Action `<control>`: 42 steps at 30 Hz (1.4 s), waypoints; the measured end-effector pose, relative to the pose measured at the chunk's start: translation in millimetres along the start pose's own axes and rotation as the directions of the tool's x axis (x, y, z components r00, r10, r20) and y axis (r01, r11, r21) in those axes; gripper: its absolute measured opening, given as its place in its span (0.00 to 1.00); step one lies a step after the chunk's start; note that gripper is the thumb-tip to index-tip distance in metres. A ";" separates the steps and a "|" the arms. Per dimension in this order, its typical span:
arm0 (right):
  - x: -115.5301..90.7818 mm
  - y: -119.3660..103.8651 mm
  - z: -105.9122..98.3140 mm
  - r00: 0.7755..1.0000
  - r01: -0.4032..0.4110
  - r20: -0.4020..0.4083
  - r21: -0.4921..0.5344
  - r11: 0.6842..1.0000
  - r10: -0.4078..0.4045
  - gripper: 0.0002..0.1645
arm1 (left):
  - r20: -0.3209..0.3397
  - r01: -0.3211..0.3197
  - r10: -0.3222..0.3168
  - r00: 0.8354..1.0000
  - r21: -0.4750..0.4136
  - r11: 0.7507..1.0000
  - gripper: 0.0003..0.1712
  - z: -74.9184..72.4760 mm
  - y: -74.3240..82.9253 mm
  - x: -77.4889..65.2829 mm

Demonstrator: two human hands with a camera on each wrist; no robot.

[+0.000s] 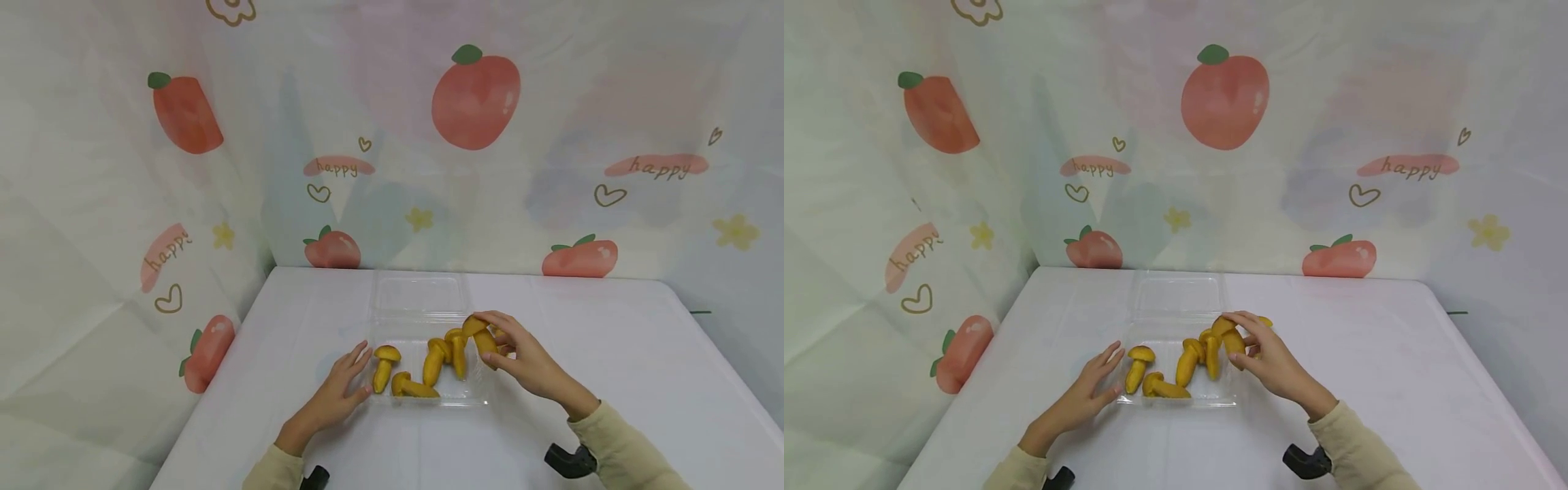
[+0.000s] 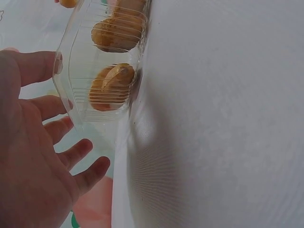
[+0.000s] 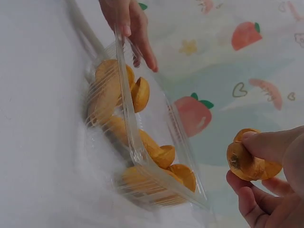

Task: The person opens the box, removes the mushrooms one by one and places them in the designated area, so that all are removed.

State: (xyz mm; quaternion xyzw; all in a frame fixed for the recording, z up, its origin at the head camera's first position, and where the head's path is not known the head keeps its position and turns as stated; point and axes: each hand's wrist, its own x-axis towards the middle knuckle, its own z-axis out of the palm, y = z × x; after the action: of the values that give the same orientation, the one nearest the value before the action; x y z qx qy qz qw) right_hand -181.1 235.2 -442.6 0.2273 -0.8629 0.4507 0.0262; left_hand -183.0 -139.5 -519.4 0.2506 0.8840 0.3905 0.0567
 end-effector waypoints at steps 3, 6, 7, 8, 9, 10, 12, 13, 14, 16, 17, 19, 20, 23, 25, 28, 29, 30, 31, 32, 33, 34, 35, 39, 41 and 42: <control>-3.2 6.3 -3.3 1.000 -0.002 -0.030 -0.013 1.000 0.002 0.37 | -0.003 -0.008 0.008 1.000 -0.004 1.000 0.38 0.8 0.3 0.0; -5.5 12.0 -6.4 0.998 -0.016 -0.056 -0.021 1.000 0.015 0.37 | -0.007 -0.011 0.011 1.000 0.001 1.000 0.38 1.3 0.4 0.5; -5.9 13.9 -7.5 0.998 -0.019 -0.064 -0.019 1.000 0.018 0.38 | -0.008 -0.010 0.010 1.000 0.002 1.000 0.38 1.4 0.2 0.7; -6.4 15.9 -8.7 0.997 -0.023 -0.072 -0.022 1.000 0.021 0.38 | -0.008 -0.005 0.005 1.000 0.005 1.000 0.38 1.3 -0.1 0.7; -6.7 17.7 -9.8 0.997 -0.022 -0.080 -0.020 1.000 0.021 0.38 | -0.006 0.000 0.000 1.000 0.004 1.000 0.38 1.0 -0.2 0.6; -7.1 19.6 -10.8 0.996 -0.028 -0.088 -0.023 0.999 0.026 0.38 | -0.004 0.005 -0.005 1.000 0.001 1.000 0.38 0.7 -0.3 0.4; -8.1 24.7 -12.9 0.994 -0.037 -0.103 -0.025 0.999 0.034 0.39 | 0.002 0.013 -0.013 1.000 -0.005 1.000 0.38 -0.1 -0.6 0.0; -9.0 27.3 -14.0 0.993 -0.045 -0.110 -0.030 0.999 0.042 0.39 | 0.006 0.016 -0.016 1.000 -0.008 1.000 0.38 -0.3 -0.7 -0.2; -10.2 29.7 -15.1 0.992 -0.056 -0.114 -0.030 0.998 0.052 0.40 | 0.008 0.017 -0.017 1.000 -0.009 1.000 0.38 -0.5 -0.6 -0.5; -12.3 35.1 -17.2 0.990 -0.076 -0.121 -0.022 0.997 0.072 0.41 | 0.010 0.016 -0.016 1.000 -0.012 1.000 0.39 -0.6 -0.8 -0.6; -13.2 37.9 -18.3 0.989 -0.079 -0.126 -0.015 0.997 0.076 0.41 | 0.010 0.015 -0.015 1.000 -0.011 1.000 0.39 -0.6 -0.9 -0.5; -15.0 43.1 -20.7 0.988 -0.082 -0.132 0.009 0.997 0.083 0.42 | 0.009 0.016 -0.015 1.000 -0.009 1.000 0.39 -0.5 -1.1 -0.3; -15.9 45.6 -22.1 0.987 -0.081 -0.134 0.025 0.996 0.084 0.42 | 0.009 0.017 -0.017 1.000 -0.008 1.000 0.39 -0.3 -1.2 -0.1; -18.7 53.4 -25.8 0.986 -0.068 -0.146 0.064 0.996 0.077 0.42 | 0.007 0.019 -0.019 1.000 -0.007 1.000 0.38 -0.2 -1.0 0.0; -20.5 58.0 -28.2 0.985 -0.071 -0.154 0.084 0.994 0.084 0.42 | 0.007 0.017 -0.017 1.000 -0.004 1.000 0.38 -0.3 -0.7 0.0; -22.5 64.7 -31.1 0.980 -0.105 -0.160 0.087 0.991 0.118 0.43 | 0.003 0.013 -0.013 1.000 -0.004 1.000 0.38 -0.9 0.5 -0.4; -23.1 66.7 -32.0 0.977 -0.125 -0.160 0.085 0.989 0.137 0.43 | 0.003 0.013 -0.013 1.000 -0.004 1.000 0.38 -1.1 1.0 -0.7; -23.6 68.6 -32.6 0.975 -0.145 -0.160 0.079 0.986 0.156 0.43 | 0.003 0.014 -0.014 1.000 -0.006 1.000 0.38 -1.6 1.6 -1.1; -23.9 70.7 -33.2 0.972 -0.166 -0.159 0.074 0.983 0.175 0.43 | 0.003 0.014 -0.014 1.000 -0.003 1.000 0.38 -1.8 1.9 -1.4; -24.4 72.8 -33.5 0.968 -0.187 -0.155 0.064 0.980 0.195 0.43 | 0.004 0.015 -0.015 1.000 -0.007 1.000 0.38 -2.1 2.3 -1.6; -24.8 74.7 -33.7 0.964 -0.209 -0.155 0.053 0.976 0.215 0.43 | 0.005 0.015 -0.015 1.000 -0.006 1.000 0.38 -2.3 2.4 -1.9; -25.4 77.3 -33.7 0.961 -0.224 -0.156 0.042 0.974 0.228 0.43 | 0.008 0.015 -0.015 1.000 -0.005 1.000 0.38 -2.4 2.4 -2.1; -26.0 80.4 -33.4 0.958 -0.236 -0.158 0.033 0.971 0.238 0.43 | 0.011 0.015 -0.015 1.000 -0.005 1.000 0.38 -2.5 2.5 -2.2; -28.2 92.7 -32.0 0.953 -0.253 -0.166 0.014 0.967 0.251 0.42 | 0.013 0.013 -0.013 1.000 -0.006 1.000 0.38 -2.0 2.1 -1.7; -29.0 98.4 -31.3 0.950 -0.261 -0.171 0.017 0.965 0.260 0.42 | 0.012 0.015 -0.015 1.000 -0.007 1.000 0.38 -1.5 2.1 -1.2; -29.2 101.0 -31.1 0.948 -0.268 -0.172 0.018 0.963 0.267 0.42 | 0.012 0.017 -0.017 1.000 -0.009 1.000 0.38 -1.4 2.1 -1.1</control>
State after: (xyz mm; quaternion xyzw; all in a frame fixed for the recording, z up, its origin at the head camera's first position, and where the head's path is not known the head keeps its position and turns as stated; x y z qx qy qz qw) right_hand -201.9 320.0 -508.8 0.0684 -0.8813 0.4658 0.0402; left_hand -181.6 -139.8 -517.0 0.2450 0.8841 0.3924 0.0665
